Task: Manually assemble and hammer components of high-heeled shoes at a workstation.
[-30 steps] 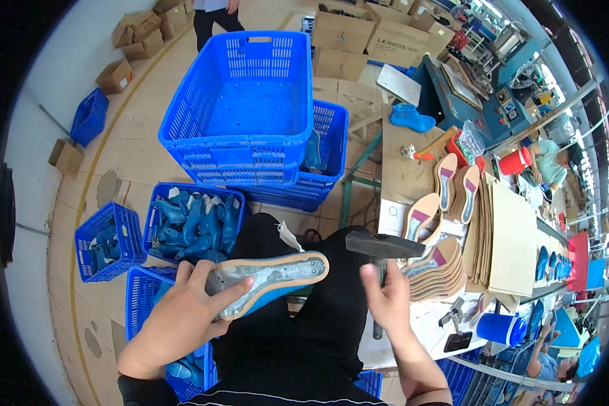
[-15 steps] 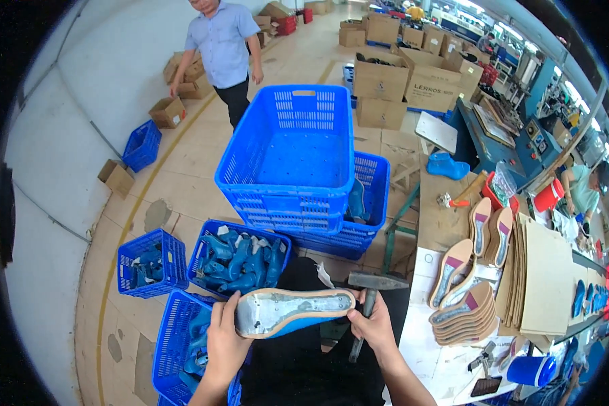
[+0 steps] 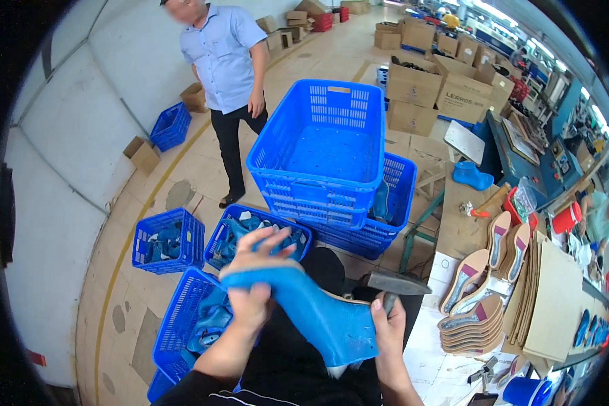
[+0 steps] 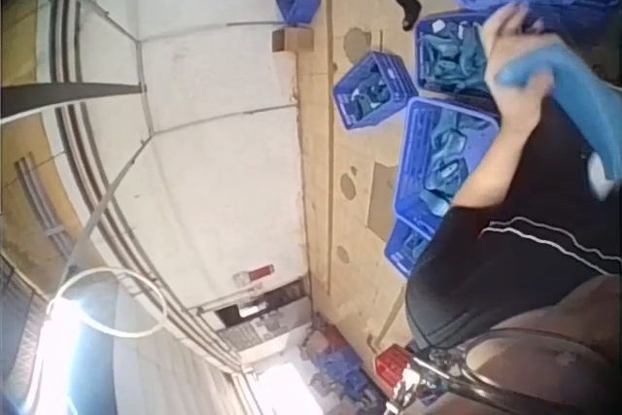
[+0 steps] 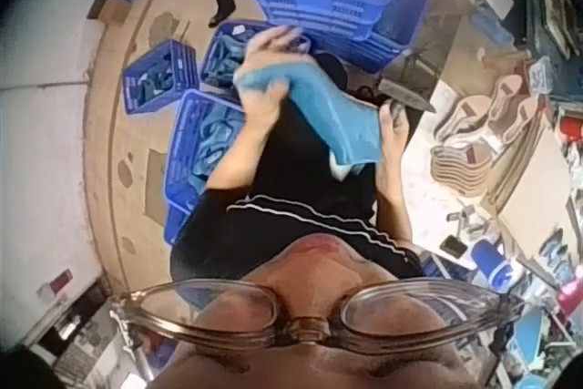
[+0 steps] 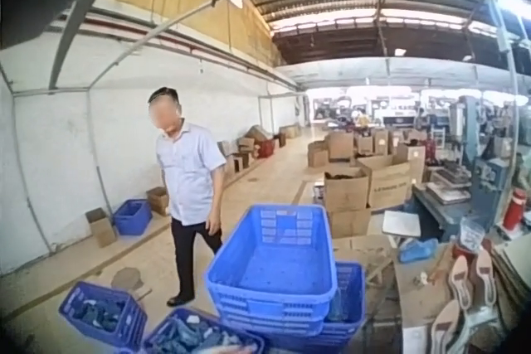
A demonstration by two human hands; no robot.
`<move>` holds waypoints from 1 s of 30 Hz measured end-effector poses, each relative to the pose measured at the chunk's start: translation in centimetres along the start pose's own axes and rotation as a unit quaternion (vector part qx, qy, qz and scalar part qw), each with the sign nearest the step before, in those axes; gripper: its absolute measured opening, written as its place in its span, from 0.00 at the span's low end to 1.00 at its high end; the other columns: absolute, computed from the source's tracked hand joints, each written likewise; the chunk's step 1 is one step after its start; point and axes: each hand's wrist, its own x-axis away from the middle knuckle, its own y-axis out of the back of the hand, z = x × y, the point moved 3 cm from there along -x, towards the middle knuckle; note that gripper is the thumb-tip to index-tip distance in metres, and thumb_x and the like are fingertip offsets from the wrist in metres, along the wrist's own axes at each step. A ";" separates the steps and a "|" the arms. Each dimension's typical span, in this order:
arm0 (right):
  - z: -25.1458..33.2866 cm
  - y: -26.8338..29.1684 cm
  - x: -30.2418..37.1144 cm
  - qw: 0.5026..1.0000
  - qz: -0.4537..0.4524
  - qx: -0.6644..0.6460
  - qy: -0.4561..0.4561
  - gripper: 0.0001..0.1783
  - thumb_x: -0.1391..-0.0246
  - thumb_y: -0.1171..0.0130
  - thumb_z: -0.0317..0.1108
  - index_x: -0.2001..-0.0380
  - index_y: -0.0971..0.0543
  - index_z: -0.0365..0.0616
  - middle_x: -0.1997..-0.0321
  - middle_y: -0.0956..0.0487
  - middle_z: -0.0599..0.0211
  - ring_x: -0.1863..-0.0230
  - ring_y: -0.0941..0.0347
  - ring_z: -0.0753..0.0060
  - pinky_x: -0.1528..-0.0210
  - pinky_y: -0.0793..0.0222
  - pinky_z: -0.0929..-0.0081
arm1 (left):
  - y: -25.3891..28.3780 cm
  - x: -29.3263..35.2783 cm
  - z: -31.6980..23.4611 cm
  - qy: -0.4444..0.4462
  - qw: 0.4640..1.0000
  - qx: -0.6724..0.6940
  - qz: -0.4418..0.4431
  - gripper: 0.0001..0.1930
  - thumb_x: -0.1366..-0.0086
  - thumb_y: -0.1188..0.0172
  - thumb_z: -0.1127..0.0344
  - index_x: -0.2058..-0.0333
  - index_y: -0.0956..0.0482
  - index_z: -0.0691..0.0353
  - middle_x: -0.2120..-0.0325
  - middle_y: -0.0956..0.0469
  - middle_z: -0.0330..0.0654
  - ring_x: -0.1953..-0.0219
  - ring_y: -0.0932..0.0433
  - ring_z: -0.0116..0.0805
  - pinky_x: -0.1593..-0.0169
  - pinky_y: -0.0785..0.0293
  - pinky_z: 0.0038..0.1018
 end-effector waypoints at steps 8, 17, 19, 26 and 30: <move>-1.0 -1.8 4.9 0.981 -0.041 -0.130 -0.140 0.12 0.21 0.49 0.45 0.56 0.27 0.49 0.70 0.22 0.73 0.88 0.39 0.85 0.89 0.49 0.85 | -4.1 -3.3 3.7 0.191 0.972 0.131 0.050 0.15 0.34 0.27 0.71 0.52 0.20 0.65 0.58 0.14 0.45 0.58 0.14 0.32 0.51 0.17 0.30; -1.5 2.3 5.9 0.977 -0.087 -0.134 -0.141 0.12 0.21 0.49 0.42 0.50 0.26 0.45 0.67 0.20 0.70 0.86 0.37 0.85 0.88 0.48 0.85 | -6.8 -1.4 7.2 0.251 0.955 0.127 0.089 0.16 0.31 0.28 0.64 0.49 0.20 0.63 0.57 0.15 0.40 0.54 0.17 0.28 0.47 0.21 0.28; -2.8 4.0 6.0 0.980 -0.089 -0.109 -0.144 0.14 0.21 0.50 0.43 0.47 0.25 0.43 0.62 0.18 0.66 0.72 0.27 0.76 0.71 0.32 0.75 | -6.6 -0.8 6.3 0.226 0.963 0.098 0.108 0.15 0.30 0.29 0.64 0.50 0.19 0.63 0.56 0.15 0.40 0.52 0.17 0.28 0.45 0.22 0.29; -7.9 12.9 7.4 0.990 -0.121 -0.044 -0.058 0.14 0.24 0.50 0.38 0.40 0.30 0.51 0.80 0.29 0.68 0.92 0.41 0.78 0.93 0.47 0.81 | -7.2 2.2 7.5 0.118 0.990 0.027 0.067 0.17 0.30 0.28 0.61 0.49 0.18 0.63 0.56 0.17 0.39 0.50 0.20 0.26 0.44 0.24 0.29; -7.1 19.8 10.0 0.937 -0.153 0.259 -0.177 0.34 0.29 0.38 0.53 0.31 0.32 0.43 0.74 0.25 0.59 0.84 0.34 0.73 0.85 0.38 0.77 | -4.2 2.5 6.7 0.142 0.990 0.001 0.012 0.15 0.28 0.31 0.58 0.52 0.20 0.61 0.61 0.18 0.38 0.54 0.21 0.25 0.49 0.24 0.28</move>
